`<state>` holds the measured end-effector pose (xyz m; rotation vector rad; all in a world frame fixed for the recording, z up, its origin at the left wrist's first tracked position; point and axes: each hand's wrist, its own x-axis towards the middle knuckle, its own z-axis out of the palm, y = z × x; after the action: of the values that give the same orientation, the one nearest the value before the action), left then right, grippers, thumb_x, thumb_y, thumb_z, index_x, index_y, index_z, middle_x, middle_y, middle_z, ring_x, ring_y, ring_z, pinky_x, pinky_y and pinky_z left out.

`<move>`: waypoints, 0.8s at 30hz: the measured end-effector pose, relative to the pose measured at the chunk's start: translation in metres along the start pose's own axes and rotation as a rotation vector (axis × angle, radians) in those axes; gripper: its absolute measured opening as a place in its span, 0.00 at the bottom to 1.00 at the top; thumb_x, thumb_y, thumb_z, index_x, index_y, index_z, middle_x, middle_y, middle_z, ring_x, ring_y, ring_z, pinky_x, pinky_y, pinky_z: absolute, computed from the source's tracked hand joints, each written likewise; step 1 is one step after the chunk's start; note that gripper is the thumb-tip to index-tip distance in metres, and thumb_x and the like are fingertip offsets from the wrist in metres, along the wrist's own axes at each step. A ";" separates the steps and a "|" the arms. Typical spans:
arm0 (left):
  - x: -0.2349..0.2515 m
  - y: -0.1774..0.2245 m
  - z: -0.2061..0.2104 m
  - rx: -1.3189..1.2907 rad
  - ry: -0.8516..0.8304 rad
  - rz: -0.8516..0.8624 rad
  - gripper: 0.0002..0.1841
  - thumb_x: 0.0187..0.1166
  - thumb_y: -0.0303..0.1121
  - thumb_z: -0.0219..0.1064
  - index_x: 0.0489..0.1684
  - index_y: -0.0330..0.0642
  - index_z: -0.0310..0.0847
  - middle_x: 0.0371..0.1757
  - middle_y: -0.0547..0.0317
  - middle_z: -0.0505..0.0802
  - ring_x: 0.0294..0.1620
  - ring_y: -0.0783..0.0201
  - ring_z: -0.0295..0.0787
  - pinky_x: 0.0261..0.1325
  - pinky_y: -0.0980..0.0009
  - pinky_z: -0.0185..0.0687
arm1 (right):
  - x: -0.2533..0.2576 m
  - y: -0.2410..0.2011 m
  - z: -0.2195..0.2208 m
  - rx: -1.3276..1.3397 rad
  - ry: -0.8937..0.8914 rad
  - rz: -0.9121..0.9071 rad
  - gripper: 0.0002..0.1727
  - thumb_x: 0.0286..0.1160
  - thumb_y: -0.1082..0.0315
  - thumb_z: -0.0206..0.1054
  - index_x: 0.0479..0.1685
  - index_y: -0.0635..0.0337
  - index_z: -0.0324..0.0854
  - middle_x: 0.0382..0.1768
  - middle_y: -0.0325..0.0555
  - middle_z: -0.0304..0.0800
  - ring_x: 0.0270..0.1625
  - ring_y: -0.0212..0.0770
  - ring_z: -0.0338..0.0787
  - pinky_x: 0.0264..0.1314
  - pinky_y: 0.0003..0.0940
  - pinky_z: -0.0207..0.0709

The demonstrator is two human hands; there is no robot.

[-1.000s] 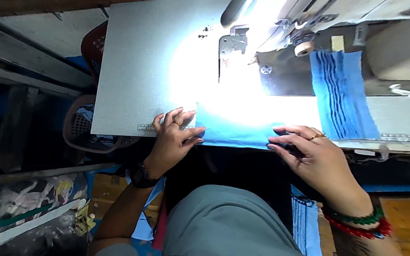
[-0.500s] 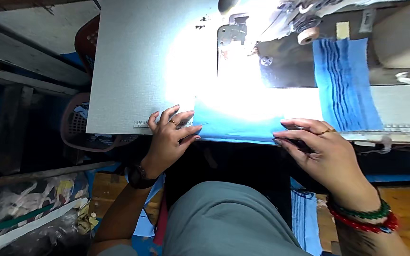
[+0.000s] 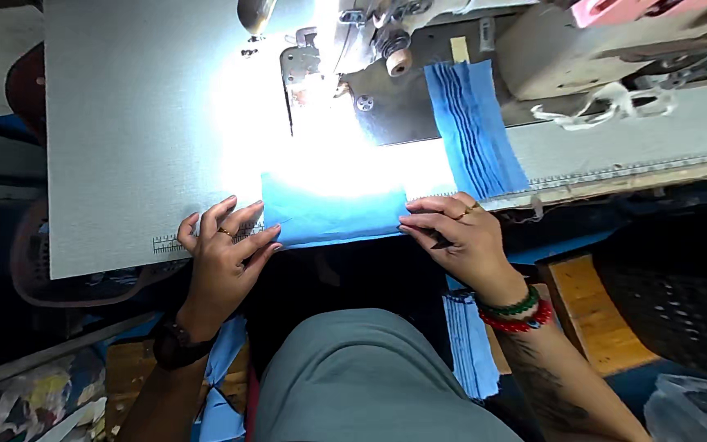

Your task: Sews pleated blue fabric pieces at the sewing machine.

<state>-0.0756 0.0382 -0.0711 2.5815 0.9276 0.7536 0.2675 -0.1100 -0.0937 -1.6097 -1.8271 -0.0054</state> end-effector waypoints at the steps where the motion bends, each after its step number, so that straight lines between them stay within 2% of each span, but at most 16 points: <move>1: -0.001 0.000 0.001 0.016 0.012 0.014 0.11 0.79 0.47 0.72 0.50 0.60 0.98 0.69 0.59 0.91 0.85 0.51 0.67 0.84 0.37 0.40 | -0.002 0.003 0.003 -0.018 0.024 -0.031 0.08 0.76 0.65 0.74 0.47 0.52 0.96 0.56 0.46 0.94 0.54 0.45 0.88 0.55 0.37 0.78; 4: -0.005 -0.001 0.003 -0.014 0.032 0.032 0.09 0.79 0.44 0.72 0.45 0.58 0.99 0.70 0.59 0.91 0.87 0.52 0.67 0.85 0.36 0.38 | -0.005 0.001 0.005 -0.028 0.031 -0.062 0.08 0.78 0.67 0.70 0.48 0.53 0.95 0.58 0.48 0.93 0.57 0.48 0.87 0.58 0.39 0.78; 6: -0.001 0.002 -0.008 -0.220 0.001 -0.049 0.07 0.77 0.38 0.71 0.38 0.50 0.97 0.69 0.61 0.91 0.86 0.59 0.69 0.88 0.41 0.41 | -0.005 -0.015 -0.001 0.079 -0.006 -0.038 0.08 0.79 0.67 0.67 0.46 0.55 0.92 0.52 0.46 0.94 0.55 0.44 0.89 0.56 0.37 0.81; 7: 0.006 0.003 -0.020 -0.346 -0.023 -0.111 0.06 0.76 0.36 0.70 0.36 0.48 0.93 0.68 0.63 0.92 0.82 0.64 0.75 0.88 0.48 0.52 | -0.005 -0.027 -0.004 0.197 -0.025 -0.017 0.08 0.80 0.66 0.66 0.46 0.54 0.90 0.48 0.43 0.94 0.53 0.38 0.90 0.55 0.33 0.83; 8: 0.015 0.003 -0.035 -0.471 -0.056 -0.171 0.03 0.76 0.36 0.68 0.36 0.50 0.86 0.64 0.67 0.93 0.75 0.68 0.82 0.83 0.57 0.69 | -0.005 -0.042 -0.008 0.348 -0.048 0.004 0.07 0.81 0.65 0.66 0.47 0.54 0.88 0.44 0.41 0.93 0.50 0.32 0.90 0.55 0.29 0.83; 9: 0.027 0.002 -0.048 -0.594 -0.077 -0.222 0.01 0.76 0.35 0.69 0.36 0.53 0.83 0.57 0.69 0.95 0.64 0.70 0.90 0.69 0.66 0.84 | -0.003 -0.056 -0.012 0.484 -0.077 0.013 0.07 0.82 0.66 0.65 0.50 0.53 0.86 0.43 0.39 0.92 0.49 0.29 0.88 0.55 0.25 0.83; 10: 0.042 0.001 -0.057 -0.682 -0.097 -0.259 0.01 0.75 0.34 0.70 0.36 0.54 0.83 0.50 0.70 0.96 0.53 0.71 0.93 0.56 0.71 0.89 | -0.001 -0.067 -0.013 0.566 -0.100 0.019 0.08 0.82 0.66 0.65 0.53 0.52 0.87 0.41 0.39 0.91 0.47 0.27 0.87 0.53 0.22 0.81; 11: 0.061 0.001 -0.061 -0.703 -0.119 -0.281 0.02 0.75 0.33 0.71 0.38 0.53 0.84 0.44 0.71 0.95 0.45 0.75 0.92 0.48 0.75 0.89 | 0.002 -0.075 -0.012 0.585 -0.115 0.028 0.11 0.82 0.67 0.65 0.57 0.52 0.88 0.39 0.39 0.90 0.44 0.27 0.85 0.50 0.21 0.79; 12: 0.082 0.001 -0.061 -0.671 -0.161 -0.288 0.04 0.75 0.29 0.70 0.41 0.49 0.82 0.40 0.71 0.93 0.39 0.77 0.89 0.44 0.78 0.87 | 0.005 -0.079 -0.009 0.549 -0.131 0.044 0.14 0.82 0.67 0.65 0.60 0.52 0.89 0.36 0.40 0.89 0.41 0.28 0.84 0.46 0.21 0.78; 14: 0.132 -0.003 -0.047 -0.617 -0.268 -0.281 0.08 0.71 0.23 0.73 0.43 0.38 0.83 0.37 0.65 0.92 0.37 0.77 0.88 0.45 0.77 0.87 | 0.012 -0.079 0.000 0.402 -0.167 0.103 0.19 0.78 0.66 0.64 0.66 0.50 0.89 0.35 0.40 0.90 0.38 0.31 0.85 0.43 0.25 0.80; 15: 0.155 -0.008 -0.035 -0.633 -0.331 -0.258 0.09 0.69 0.22 0.74 0.43 0.37 0.84 0.36 0.65 0.91 0.36 0.78 0.87 0.45 0.78 0.86 | 0.016 -0.078 0.005 0.323 -0.180 0.131 0.22 0.76 0.66 0.63 0.69 0.50 0.88 0.35 0.41 0.92 0.37 0.33 0.87 0.43 0.28 0.82; 17: 0.194 -0.018 -0.007 -0.661 -0.461 -0.207 0.09 0.66 0.22 0.76 0.39 0.39 0.83 0.30 0.69 0.88 0.33 0.80 0.84 0.42 0.80 0.82 | 0.022 -0.073 0.012 0.181 -0.214 0.164 0.27 0.71 0.66 0.64 0.73 0.51 0.86 0.36 0.42 0.93 0.37 0.38 0.89 0.41 0.35 0.84; 18: 0.208 -0.020 0.004 -0.636 -0.531 -0.192 0.10 0.66 0.23 0.77 0.40 0.38 0.83 0.31 0.67 0.87 0.34 0.79 0.82 0.43 0.79 0.80 | 0.025 -0.071 0.015 0.117 -0.238 0.169 0.29 0.66 0.67 0.65 0.74 0.51 0.85 0.36 0.42 0.93 0.38 0.42 0.90 0.40 0.40 0.84; 20: 0.228 -0.019 0.021 -0.568 -0.627 -0.166 0.10 0.67 0.23 0.77 0.40 0.37 0.82 0.33 0.65 0.87 0.35 0.77 0.81 0.44 0.77 0.79 | 0.029 -0.067 0.016 0.023 -0.277 0.155 0.32 0.60 0.67 0.68 0.73 0.50 0.86 0.37 0.45 0.95 0.40 0.50 0.93 0.38 0.49 0.85; 22: 0.235 -0.018 0.031 -0.521 -0.648 -0.143 0.10 0.65 0.23 0.78 0.37 0.38 0.82 0.31 0.65 0.85 0.33 0.76 0.79 0.42 0.76 0.75 | 0.034 -0.063 0.016 -0.026 -0.273 0.109 0.28 0.61 0.66 0.67 0.67 0.49 0.89 0.35 0.45 0.94 0.37 0.51 0.92 0.34 0.48 0.83; 24: 0.236 -0.018 0.032 -0.491 -0.659 -0.127 0.10 0.65 0.23 0.78 0.36 0.39 0.81 0.30 0.67 0.84 0.32 0.76 0.77 0.40 0.76 0.73 | 0.041 -0.058 0.014 -0.038 -0.273 0.059 0.22 0.64 0.67 0.68 0.60 0.48 0.92 0.41 0.44 0.94 0.41 0.50 0.92 0.35 0.46 0.84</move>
<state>0.0884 0.2039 -0.0168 2.0836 0.5895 0.0493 0.2104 -0.0814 -0.0600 -1.7611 -1.9912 0.2172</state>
